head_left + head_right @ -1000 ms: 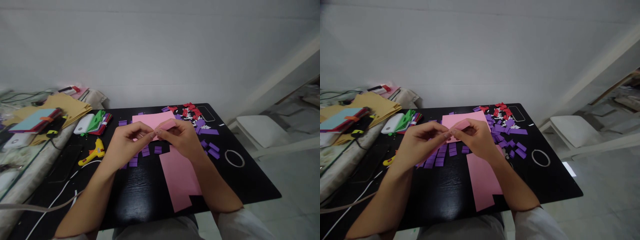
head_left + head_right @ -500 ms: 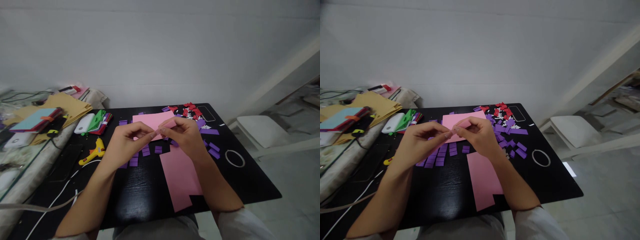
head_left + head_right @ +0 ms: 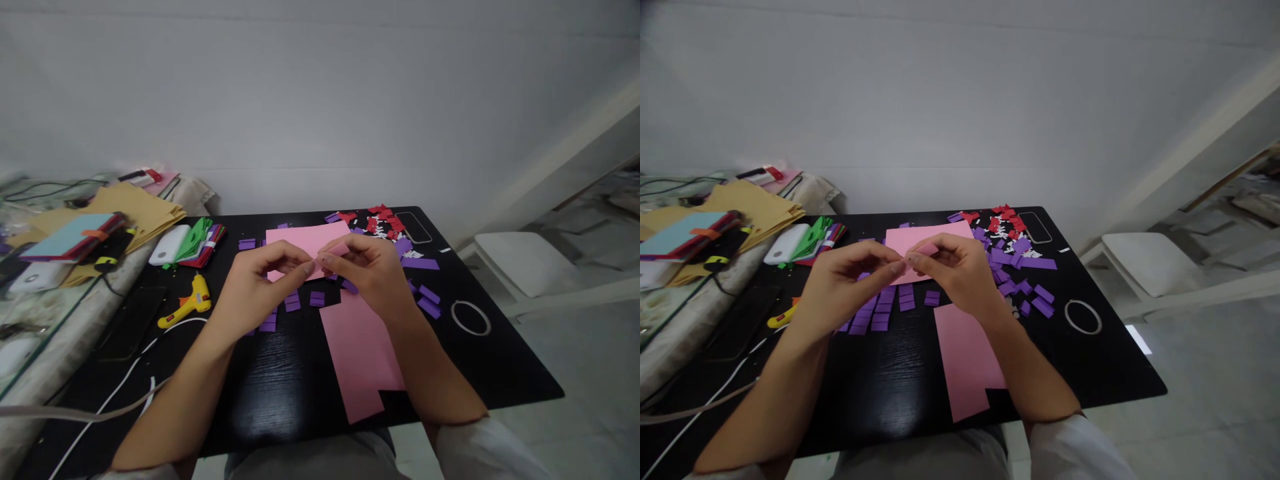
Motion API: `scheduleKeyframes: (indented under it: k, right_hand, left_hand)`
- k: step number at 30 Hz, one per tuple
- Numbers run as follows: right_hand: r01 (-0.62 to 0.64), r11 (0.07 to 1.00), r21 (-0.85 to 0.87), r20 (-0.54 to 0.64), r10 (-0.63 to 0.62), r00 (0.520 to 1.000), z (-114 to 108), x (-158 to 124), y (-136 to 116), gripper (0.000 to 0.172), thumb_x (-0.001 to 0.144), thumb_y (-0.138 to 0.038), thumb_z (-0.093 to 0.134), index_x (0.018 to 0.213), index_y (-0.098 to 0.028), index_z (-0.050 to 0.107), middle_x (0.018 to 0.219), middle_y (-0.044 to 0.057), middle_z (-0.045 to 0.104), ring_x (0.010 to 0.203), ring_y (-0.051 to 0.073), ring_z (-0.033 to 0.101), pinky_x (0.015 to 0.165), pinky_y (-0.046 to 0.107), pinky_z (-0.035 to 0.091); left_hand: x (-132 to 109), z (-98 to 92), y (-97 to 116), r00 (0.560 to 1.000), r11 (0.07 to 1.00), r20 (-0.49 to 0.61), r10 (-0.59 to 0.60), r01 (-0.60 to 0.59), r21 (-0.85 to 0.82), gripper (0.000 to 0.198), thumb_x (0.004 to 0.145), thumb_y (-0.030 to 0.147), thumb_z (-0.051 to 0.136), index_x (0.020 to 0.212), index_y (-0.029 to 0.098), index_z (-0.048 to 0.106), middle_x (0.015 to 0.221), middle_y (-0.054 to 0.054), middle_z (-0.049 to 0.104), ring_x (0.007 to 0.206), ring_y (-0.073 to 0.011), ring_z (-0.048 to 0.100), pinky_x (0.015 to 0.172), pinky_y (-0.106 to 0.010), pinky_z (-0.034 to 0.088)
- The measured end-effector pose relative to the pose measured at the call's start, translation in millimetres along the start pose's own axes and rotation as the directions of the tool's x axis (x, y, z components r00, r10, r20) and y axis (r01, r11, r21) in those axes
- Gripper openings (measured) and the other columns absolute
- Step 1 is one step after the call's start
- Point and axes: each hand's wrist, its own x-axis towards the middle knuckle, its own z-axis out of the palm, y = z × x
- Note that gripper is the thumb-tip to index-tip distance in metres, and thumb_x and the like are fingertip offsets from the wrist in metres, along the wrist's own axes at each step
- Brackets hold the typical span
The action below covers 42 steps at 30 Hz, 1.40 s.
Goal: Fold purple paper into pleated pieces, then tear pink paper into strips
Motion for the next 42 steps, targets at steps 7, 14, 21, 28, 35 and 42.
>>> scheduleKeyframes:
  k: [7, 14, 21, 28, 35, 42]
  right_hand:
    - [-0.017, 1.000, 0.004, -0.041, 0.017, 0.999, -8, 0, -4, 0.015, 0.081, -0.035, 0.088, 0.082, -0.023, 0.080, 0.075, 0.000, 0.074, 0.067, 0.014, 0.068, 0.069, 0.032, 0.064]
    - [0.003, 1.000, -0.020, -0.116, -0.005, 0.993, -16, 1, -9, 0.010, 0.083, -0.030, 0.086, 0.080, -0.023, 0.080, 0.075, 0.000, 0.073, 0.069, 0.015, 0.069, 0.071, 0.033, 0.063]
    - [0.082, 0.997, -0.012, -0.284, -0.082, 0.955, -24, 5, 1, 0.011, 0.088, -0.035, 0.081, 0.086, -0.024, 0.077, 0.080, 0.000, 0.072, 0.070, 0.015, 0.068, 0.073, 0.033, 0.063]
    - [-0.052, 0.992, 0.116, -0.094, 0.063, 0.994, -4, 3, 2, 0.023, 0.078, -0.039, 0.091, 0.087, -0.022, 0.079, 0.084, 0.001, 0.074, 0.073, 0.014, 0.070, 0.070, 0.030, 0.065]
    - [-0.144, 0.983, 0.116, -0.033, 0.149, 0.988, 8, 0, 1, 0.028, 0.075, -0.043, 0.092, 0.079, -0.019, 0.080, 0.072, 0.001, 0.075, 0.066, 0.015, 0.071, 0.067, 0.031, 0.065]
    - [-0.103, 0.991, 0.089, -0.095, 0.111, 0.989, 12, -3, 2, 0.026, 0.077, -0.042, 0.091, 0.079, -0.018, 0.080, 0.070, 0.001, 0.074, 0.064, 0.014, 0.070, 0.062, 0.028, 0.062]
  left_hand:
    - [0, -0.6, -3, 0.999, 0.999, -0.029, 0.024, -0.022, 0.038, 0.008, 0.091, 0.026, 0.076, 0.085, 0.022, 0.078, 0.082, -0.001, 0.077, 0.075, -0.0136, 0.068, 0.070, -0.025, 0.055]
    - [1, -2.7, -1, 1.000, 0.999, -0.015, 0.000, 0.000, 0.052, 0.007, 0.091, 0.027, 0.076, 0.086, 0.022, 0.078, 0.082, 0.000, 0.077, 0.074, -0.0139, 0.068, 0.069, -0.025, 0.054]
    - [3, -6.3, -3, 0.999, 0.998, 0.018, -0.046, 0.046, 0.041, 0.012, 0.091, 0.032, 0.076, 0.088, 0.021, 0.077, 0.080, -0.002, 0.077, 0.070, -0.0139, 0.068, 0.063, -0.024, 0.052]
    - [2, -4.5, -2, 0.998, 0.998, -0.011, -0.054, 0.054, 0.014, 0.012, 0.091, 0.032, 0.077, 0.087, 0.021, 0.076, 0.078, -0.001, 0.076, 0.069, -0.0128, 0.066, 0.062, -0.024, 0.050]
    - [2, -1.2, -3, 0.998, 0.999, -0.020, -0.052, 0.052, -0.010, 0.012, 0.092, 0.032, 0.076, 0.088, 0.021, 0.077, 0.080, -0.002, 0.076, 0.068, -0.0121, 0.064, 0.061, -0.024, 0.049]
    - [1, 2.0, -4, 0.998, 0.994, -0.024, -0.059, 0.057, -0.089, 0.011, 0.091, 0.030, 0.077, 0.089, 0.020, 0.077, 0.080, -0.001, 0.077, 0.070, -0.0115, 0.067, 0.064, -0.022, 0.050]
